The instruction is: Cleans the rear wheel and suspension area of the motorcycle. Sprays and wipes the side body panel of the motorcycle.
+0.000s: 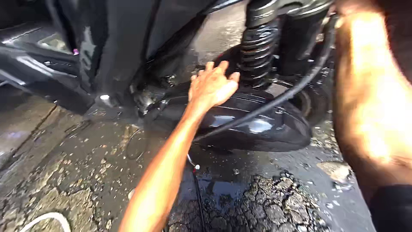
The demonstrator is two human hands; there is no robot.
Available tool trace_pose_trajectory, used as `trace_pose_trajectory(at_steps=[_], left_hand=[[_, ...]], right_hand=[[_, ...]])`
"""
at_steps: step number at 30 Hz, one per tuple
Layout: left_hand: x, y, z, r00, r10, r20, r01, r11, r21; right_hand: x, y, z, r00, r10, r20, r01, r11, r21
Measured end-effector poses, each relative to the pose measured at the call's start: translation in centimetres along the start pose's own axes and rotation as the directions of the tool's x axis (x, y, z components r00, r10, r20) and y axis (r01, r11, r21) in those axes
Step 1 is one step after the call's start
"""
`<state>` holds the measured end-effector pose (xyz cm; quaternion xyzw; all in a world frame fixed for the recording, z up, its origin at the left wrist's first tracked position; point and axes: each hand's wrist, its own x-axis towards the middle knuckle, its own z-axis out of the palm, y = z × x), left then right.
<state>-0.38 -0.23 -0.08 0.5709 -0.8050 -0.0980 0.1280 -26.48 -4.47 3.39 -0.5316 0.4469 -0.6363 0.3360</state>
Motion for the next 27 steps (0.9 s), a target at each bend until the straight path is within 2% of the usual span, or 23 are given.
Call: trace_pose_trajectory(at_steps=[3,6,8,10,12,14,17,18,20,21,24,27], left_hand=[[0.5,-0.6,0.4,0.998,0.035,-0.051,-0.037,0.999,-0.026],[0.4,-1.4,0.9,0.966,0.180,-0.187,-0.193,0.979,-0.056],[0.0,-1.4,1.1,0.898,0.310,-0.311,-0.341,0.939,-0.048],[-0.4,-1.3,1.8,0.772,0.460,-0.439,-0.503,0.864,0.021],[-0.8,-0.4,2.6,0.619,0.610,-0.495,-0.626,0.763,0.158],[-1.1,1.7,3.2,0.488,0.753,-0.441,-0.727,0.630,0.272],[-0.7,6.6,5.1,0.284,0.938,-0.200,-0.895,0.335,0.296],[0.2,8.4,5.9,0.294,0.951,-0.098,-0.917,0.309,0.252],[2.7,11.5,7.4,0.458,0.882,0.116,-0.876,0.425,0.228],[4.2,12.8,8.1,0.540,0.823,0.176,-0.832,0.488,0.265],[8.4,15.9,9.6,0.735,0.645,0.210,-0.664,0.619,0.419],[11.6,17.3,10.3,0.865,0.485,0.128,-0.474,0.705,0.527]], right_hand=[[0.5,0.7,-2.1,0.980,0.173,0.102,-0.170,0.985,-0.040],[-1.9,0.7,-3.9,0.962,0.263,0.065,-0.231,0.922,-0.309],[-4.0,1.0,-5.5,0.970,0.237,0.048,-0.182,0.845,-0.503],[-5.7,2.4,-7.2,0.972,0.218,0.088,-0.119,0.779,-0.616],[-7.6,3.7,-9.2,0.976,0.184,0.116,-0.065,0.757,-0.650],[-9.5,4.3,-11.2,0.973,0.173,0.153,-0.022,0.730,-0.683],[-12.7,5.3,-13.9,0.962,0.218,0.161,-0.027,0.669,-0.743],[-13.6,5.7,-14.8,0.963,0.229,0.144,-0.045,0.661,-0.749],[-15.5,6.8,-16.8,0.958,0.271,0.095,-0.104,0.635,-0.765],[-16.4,7.4,-17.7,0.954,0.290,0.072,-0.132,0.625,-0.769],[-18.5,9.1,-20.0,0.939,0.337,0.065,-0.177,0.639,-0.748],[-20.1,9.7,-21.6,0.915,0.394,0.086,-0.212,0.650,-0.730]])
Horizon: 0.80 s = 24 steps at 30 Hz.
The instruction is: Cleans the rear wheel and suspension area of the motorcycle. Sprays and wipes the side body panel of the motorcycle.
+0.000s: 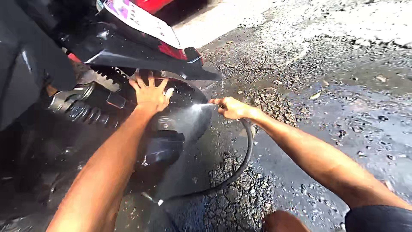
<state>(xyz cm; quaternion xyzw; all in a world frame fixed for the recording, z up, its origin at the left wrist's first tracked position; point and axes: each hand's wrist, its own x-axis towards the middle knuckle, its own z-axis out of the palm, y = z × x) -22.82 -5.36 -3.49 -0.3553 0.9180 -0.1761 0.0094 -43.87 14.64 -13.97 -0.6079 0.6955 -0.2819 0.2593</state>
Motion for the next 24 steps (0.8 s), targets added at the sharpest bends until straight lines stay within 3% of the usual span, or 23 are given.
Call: trace_pose_trajectory(at_steps=[5,9,12,17,20,22,24], left_hand=[[2.3,2.6,0.8,0.977,-0.203,-0.070,0.205,0.979,0.021],[3.0,5.1,1.5,0.975,-0.194,-0.107,0.201,0.978,0.062],[4.1,8.2,3.1,0.981,-0.153,-0.119,0.163,0.983,0.082],[6.3,16.9,9.3,0.993,-0.019,0.112,0.017,1.000,0.019],[5.0,22.3,15.2,0.915,0.162,0.370,-0.161,0.986,-0.034],[2.0,25.2,16.1,0.865,0.311,0.394,-0.250,0.948,-0.199],[-2.4,26.3,15.5,0.833,0.312,0.456,-0.104,0.899,-0.425]], right_hand=[[-2.1,4.3,-1.0,0.996,0.002,-0.090,-0.004,1.000,-0.024],[-4.6,6.3,-3.5,0.994,0.001,-0.108,-0.007,0.998,-0.055],[-6.5,8.8,-5.6,0.978,-0.020,-0.206,-0.001,0.995,-0.100],[-10.5,12.0,-9.1,0.946,-0.095,-0.309,0.039,0.982,-0.185],[-12.5,10.7,-9.9,0.937,-0.189,-0.295,0.119,0.963,-0.241],[-13.0,9.6,-10.8,0.935,-0.216,-0.282,0.136,0.951,-0.278],[-13.1,9.1,-11.0,0.935,-0.236,-0.265,0.154,0.943,-0.296]])
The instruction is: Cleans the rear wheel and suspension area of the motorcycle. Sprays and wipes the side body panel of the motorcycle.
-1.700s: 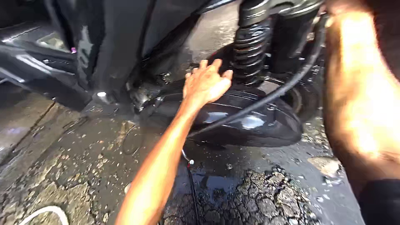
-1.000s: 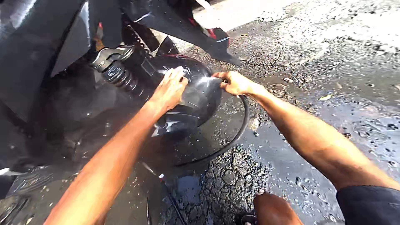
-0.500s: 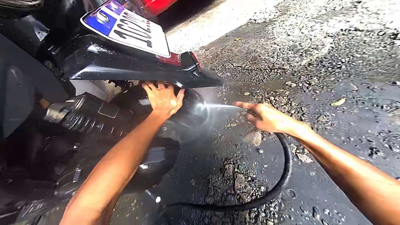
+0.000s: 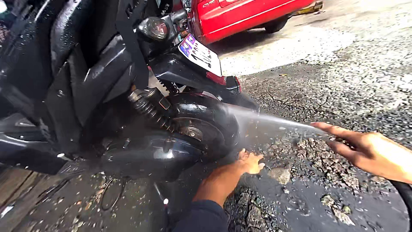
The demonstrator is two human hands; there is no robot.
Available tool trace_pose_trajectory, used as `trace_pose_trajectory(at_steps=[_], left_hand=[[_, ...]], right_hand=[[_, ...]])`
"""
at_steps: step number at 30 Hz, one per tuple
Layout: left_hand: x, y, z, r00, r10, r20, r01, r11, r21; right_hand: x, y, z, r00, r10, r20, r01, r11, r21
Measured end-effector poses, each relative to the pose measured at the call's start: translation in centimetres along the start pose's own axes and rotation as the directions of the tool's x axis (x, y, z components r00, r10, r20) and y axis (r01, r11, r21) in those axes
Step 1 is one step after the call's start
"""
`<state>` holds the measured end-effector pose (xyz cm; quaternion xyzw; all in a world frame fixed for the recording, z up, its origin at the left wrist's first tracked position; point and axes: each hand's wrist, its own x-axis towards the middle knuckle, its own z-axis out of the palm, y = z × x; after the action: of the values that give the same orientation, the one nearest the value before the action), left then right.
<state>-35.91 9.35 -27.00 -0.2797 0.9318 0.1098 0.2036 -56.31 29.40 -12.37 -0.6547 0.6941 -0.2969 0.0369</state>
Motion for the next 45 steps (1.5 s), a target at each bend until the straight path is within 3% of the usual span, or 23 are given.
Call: trace_pose_trajectory(at_steps=[1,2,3,5,6,7,9,12,15,17,20,23,25,27,30,31,33,35,38,40,43,45], left_hand=[[-1.8,0.0,0.0,0.994,-0.098,0.039,0.103,0.977,-0.187],[-3.4,-0.6,-0.9,0.971,-0.227,0.081,0.240,0.882,-0.406],[-4.8,-1.7,-2.3,0.930,-0.351,0.112,0.337,0.688,-0.642],[-6.6,-4.5,-5.2,0.848,-0.493,0.195,0.261,0.069,-0.963],[-6.7,-5.9,-6.4,0.815,-0.528,0.238,0.157,-0.194,-0.968],[-6.7,-6.6,-7.1,0.787,-0.565,0.249,0.046,-0.349,-0.936],[-6.9,-6.1,-7.2,0.766,-0.609,0.205,-0.132,-0.461,-0.877],[-8.1,-4.2,-6.2,0.834,-0.536,0.133,-0.218,-0.541,-0.812],[-9.8,-3.3,-5.5,0.866,-0.489,0.106,-0.191,-0.519,-0.833],[-11.2,-3.5,-4.8,0.897,-0.430,0.100,-0.082,-0.385,-0.919],[-15.1,-3.8,-4.4,0.943,-0.331,0.032,0.055,0.062,-0.997],[-21.0,-4.4,-4.5,0.942,-0.126,-0.310,-0.196,0.542,-0.817],[-25.5,-5.3,-4.6,0.851,0.038,-0.523,-0.395,0.701,-0.593],[-29.5,-6.4,-4.6,0.684,0.087,-0.724,-0.494,0.786,-0.372],[-34.0,-10.1,-5.1,0.415,-0.015,-0.910,-0.302,0.941,-0.154],[-35.2,-11.8,-5.8,0.357,-0.077,-0.931,-0.176,0.973,-0.149],[-36.9,-15.9,-8.0,0.329,-0.231,-0.915,0.085,0.973,-0.215],[-37.6,-20.2,-10.8,0.399,-0.399,-0.826,0.274,0.911,-0.307],[-37.4,-25.3,-14.7,0.562,-0.615,-0.553,0.330,0.780,-0.532],[-37.4,-27.6,-15.9,0.622,-0.689,-0.372,0.343,0.667,-0.662],[-38.3,-29.7,-16.0,0.604,-0.753,-0.261,0.402,0.570,-0.716],[-39.2,-31.4,-14.3,0.589,-0.761,-0.273,0.383,0.560,-0.734]], right_hand=[[0.1,-0.3,-0.1,1.000,-0.003,0.019,0.003,1.000,-0.001],[0.3,-0.5,-0.2,0.999,0.001,0.034,-0.001,1.000,-0.006],[0.5,-0.9,-0.3,0.999,0.001,0.047,0.000,1.000,-0.018],[0.9,-2.0,-0.1,0.997,-0.028,0.067,0.031,0.998,-0.057],[1.2,-2.7,0.0,0.995,-0.032,0.099,0.039,0.997,-0.068],[1.6,-3.2,0.1,0.990,-0.030,0.136,0.040,0.997,-0.071],[2.3,-4.0,0.3,0.983,-0.032,0.181,0.049,0.995,-0.092],[3.7,-5.5,-0.4,0.978,-0.048,0.204,0.076,0.988,-0.132],[5.1,-6.8,-1.0,0.980,-0.093,0.175,0.125,0.976,-0.177],[6.1,-8.5,-1.7,0.975,-0.120,0.185,0.157,0.968,-0.196],[8.0,-11.1,-2.6,0.961,-0.180,0.212,0.224,0.952,-0.207],[9.6,-13.2,-3.1,0.953,-0.256,0.159,0.287,0.933,-0.217],[10.4,-14.5,-3.4,0.947,-0.280,0.155,0.310,0.926,-0.218],[11.2,-15.6,-3.4,0.937,-0.321,0.135,0.344,0.914,-0.217],[11.9,-17.6,-2.9,0.915,-0.385,0.117,0.402,0.890,-0.215],[12.1,-18.5,-2.7,0.906,-0.404,0.126,0.423,0.880,-0.217],[12.3,-20.7,-2.6,0.894,-0.417,0.166,0.446,0.866,-0.226],[12.7,-23.0,-2.5,0.883,-0.427,0.197,0.466,0.851,-0.243],[13.7,-26.9,-2.4,0.862,-0.454,0.226,0.502,0.824,-0.263],[14.2,-29.9,-2.0,0.836,-0.484,0.259,0.545,0.793,-0.274],[14.4,-34.3,-1.0,0.794,-0.493,0.355,0.594,0.754,-0.280],[14.3,-36.9,-0.2,0.771,-0.470,0.430,0.611,0.735,-0.293]])
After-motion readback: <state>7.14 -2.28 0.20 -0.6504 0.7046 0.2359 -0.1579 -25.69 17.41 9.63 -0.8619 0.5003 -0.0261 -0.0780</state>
